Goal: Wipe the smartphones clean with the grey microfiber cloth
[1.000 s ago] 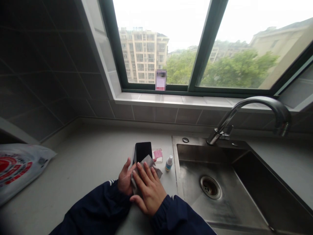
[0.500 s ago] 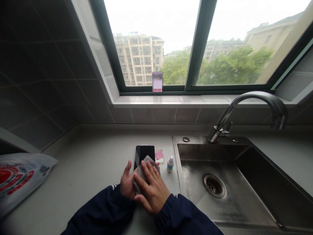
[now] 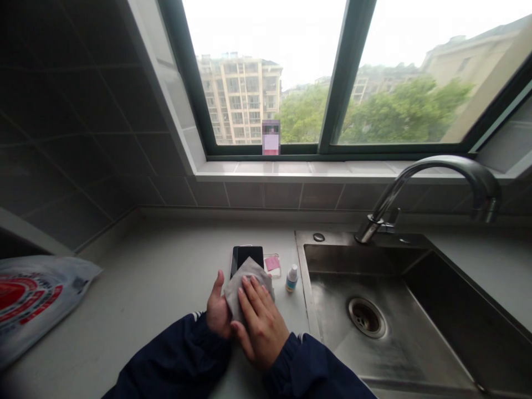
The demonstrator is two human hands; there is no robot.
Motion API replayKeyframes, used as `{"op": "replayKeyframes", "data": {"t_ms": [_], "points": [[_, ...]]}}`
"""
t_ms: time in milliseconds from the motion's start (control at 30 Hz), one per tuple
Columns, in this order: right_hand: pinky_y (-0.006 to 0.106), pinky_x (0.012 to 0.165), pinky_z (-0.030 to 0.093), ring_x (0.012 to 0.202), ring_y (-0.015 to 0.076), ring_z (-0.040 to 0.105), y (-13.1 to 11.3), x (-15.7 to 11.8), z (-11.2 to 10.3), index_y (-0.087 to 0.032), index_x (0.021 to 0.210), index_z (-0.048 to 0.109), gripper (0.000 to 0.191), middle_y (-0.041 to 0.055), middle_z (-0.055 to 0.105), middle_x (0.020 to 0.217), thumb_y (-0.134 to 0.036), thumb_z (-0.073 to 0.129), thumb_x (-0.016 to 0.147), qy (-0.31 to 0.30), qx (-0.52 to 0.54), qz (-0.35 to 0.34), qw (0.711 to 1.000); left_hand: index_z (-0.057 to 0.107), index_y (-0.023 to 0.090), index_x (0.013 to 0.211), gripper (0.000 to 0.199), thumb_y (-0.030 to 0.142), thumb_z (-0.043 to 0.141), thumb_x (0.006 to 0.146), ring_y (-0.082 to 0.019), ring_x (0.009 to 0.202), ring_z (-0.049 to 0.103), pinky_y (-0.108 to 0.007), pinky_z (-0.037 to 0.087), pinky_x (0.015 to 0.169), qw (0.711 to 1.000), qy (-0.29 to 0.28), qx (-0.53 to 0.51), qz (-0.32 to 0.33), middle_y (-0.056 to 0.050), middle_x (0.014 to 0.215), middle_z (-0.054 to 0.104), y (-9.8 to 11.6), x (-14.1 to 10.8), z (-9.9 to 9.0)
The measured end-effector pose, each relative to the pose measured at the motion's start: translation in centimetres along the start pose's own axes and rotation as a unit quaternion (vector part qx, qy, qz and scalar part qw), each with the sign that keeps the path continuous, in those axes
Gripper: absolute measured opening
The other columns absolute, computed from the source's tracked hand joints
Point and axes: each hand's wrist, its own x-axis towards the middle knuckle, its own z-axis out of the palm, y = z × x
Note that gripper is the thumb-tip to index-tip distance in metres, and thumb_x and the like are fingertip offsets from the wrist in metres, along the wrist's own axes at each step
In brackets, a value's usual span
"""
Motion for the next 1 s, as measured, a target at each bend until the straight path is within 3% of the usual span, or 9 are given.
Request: {"op": "replayKeyframes", "data": {"t_ms": [167,333,600,700,1000], "points": [[0.057,0.112,0.032,0.148,0.0361,0.011,0.5,0.0,0.0,-0.006,0.153,0.02,0.067,0.019,0.013,0.16,-0.033,0.043,0.097,-0.023,-0.008,0.012,1.0,0.057,0.011,0.131,0.074,0.066,0.028,0.091,-0.03,0.141,0.035,-0.044,0.015,0.12,0.998,-0.056,0.028,0.013,-0.016,0.134,0.059,-0.9,0.0,-0.8],[0.058,0.113,0.029,0.148,0.0376,0.008,0.6,0.1,-0.3,-0.008,0.154,0.016,0.067,0.0184,0.006,0.161,-0.036,0.04,0.099,-0.021,-0.007,0.031,0.999,0.054,0.014,0.136,0.071,0.065,0.031,0.091,-0.026,0.147,0.021,-0.042,0.007,0.122,0.993,-0.093,0.064,0.022,-0.012,0.143,0.052,-1.4,-0.2,-0.8],[0.057,0.113,0.029,0.148,0.0367,0.009,1.2,0.5,-0.4,-0.008,0.155,0.009,0.069,0.0184,0.008,0.161,-0.04,0.035,0.1,0.006,-0.015,0.047,0.999,0.055,0.018,0.135,0.064,0.061,0.037,0.091,-0.026,0.148,0.016,-0.041,0.003,0.122,0.992,-0.093,0.07,0.045,-0.007,0.148,0.047,-2.0,0.0,-0.6],[0.057,0.113,0.028,0.148,0.0367,0.009,1.6,0.6,-0.6,-0.008,0.156,0.007,0.07,0.0179,0.009,0.161,-0.041,0.035,0.101,0.027,-0.021,0.054,0.998,0.055,0.017,0.136,0.065,0.061,0.037,0.091,-0.026,0.149,0.012,-0.04,0.001,0.122,0.988,-0.105,0.096,0.053,-0.007,0.151,0.043,-2.1,0.1,-0.4],[0.058,0.114,0.027,0.148,0.0373,0.01,1.5,1.5,-1.5,-0.01,0.156,0.009,0.068,0.0169,0.008,0.161,-0.038,0.037,0.1,0.059,-0.026,0.057,0.996,0.057,0.021,0.134,0.068,0.067,0.043,0.086,-0.03,0.147,0.017,-0.042,0.005,0.123,0.971,-0.09,0.207,0.079,-0.005,0.15,0.043,-1.9,-0.5,0.0]]}}
